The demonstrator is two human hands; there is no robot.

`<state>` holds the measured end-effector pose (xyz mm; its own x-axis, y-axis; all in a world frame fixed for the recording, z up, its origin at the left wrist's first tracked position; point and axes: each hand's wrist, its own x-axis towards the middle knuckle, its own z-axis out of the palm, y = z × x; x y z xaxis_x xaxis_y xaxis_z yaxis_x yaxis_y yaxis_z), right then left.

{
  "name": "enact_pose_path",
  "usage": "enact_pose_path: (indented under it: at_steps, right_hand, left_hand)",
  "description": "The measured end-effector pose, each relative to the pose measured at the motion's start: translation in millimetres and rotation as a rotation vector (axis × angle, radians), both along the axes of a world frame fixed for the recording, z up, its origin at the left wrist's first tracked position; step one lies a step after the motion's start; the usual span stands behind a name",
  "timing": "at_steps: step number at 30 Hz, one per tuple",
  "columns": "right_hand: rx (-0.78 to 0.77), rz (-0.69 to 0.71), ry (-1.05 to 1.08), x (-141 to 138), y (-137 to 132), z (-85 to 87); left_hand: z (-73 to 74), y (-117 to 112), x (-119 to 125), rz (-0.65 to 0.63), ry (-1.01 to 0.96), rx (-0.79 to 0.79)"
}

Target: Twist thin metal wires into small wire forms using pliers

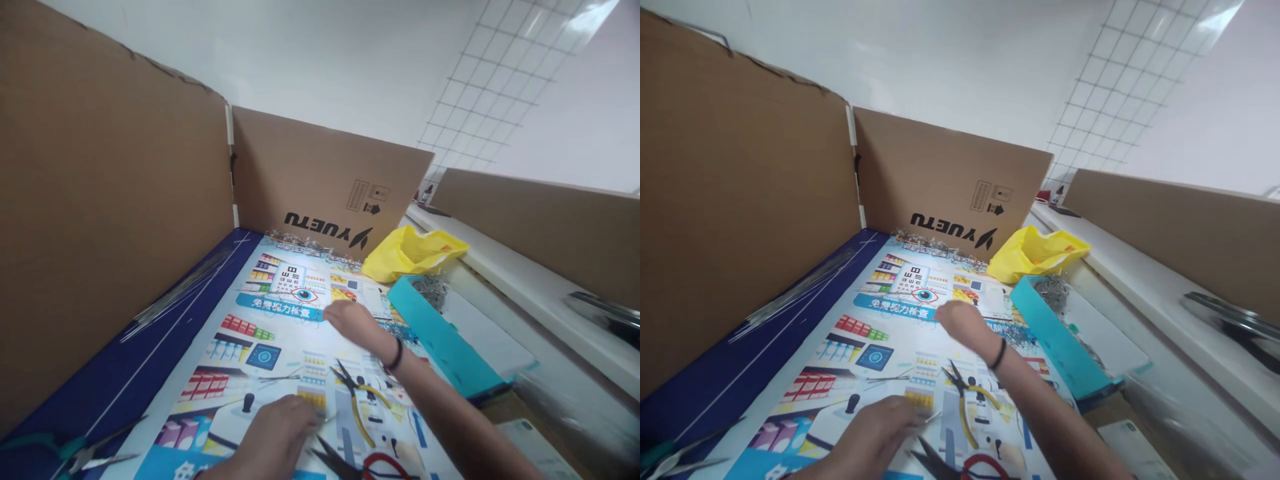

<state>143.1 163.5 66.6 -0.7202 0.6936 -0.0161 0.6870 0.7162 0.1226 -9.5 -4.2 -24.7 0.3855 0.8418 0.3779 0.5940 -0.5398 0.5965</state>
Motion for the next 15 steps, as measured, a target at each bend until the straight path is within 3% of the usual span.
enact_pose_path:
  at_steps: [3,6,10,15]
  right_hand:
    - [0.046,-0.098,-0.05,-36,66,4.6]
    - [0.067,-0.171,-0.087,-68,114,-6.0]
    - [0.057,-0.219,-0.131,-96,148,-26.3]
    - [0.011,-0.261,-0.137,-110,178,-52.0]
  left_hand:
    - [-6.0,1,3,0.003,-0.06,-0.079]
    - [-8.9,4,2,0.047,-0.07,-0.177]
    - [-4.8,4,0,0.117,-0.141,-0.302]
    - [5.3,2,0,0.087,-0.23,-0.395]
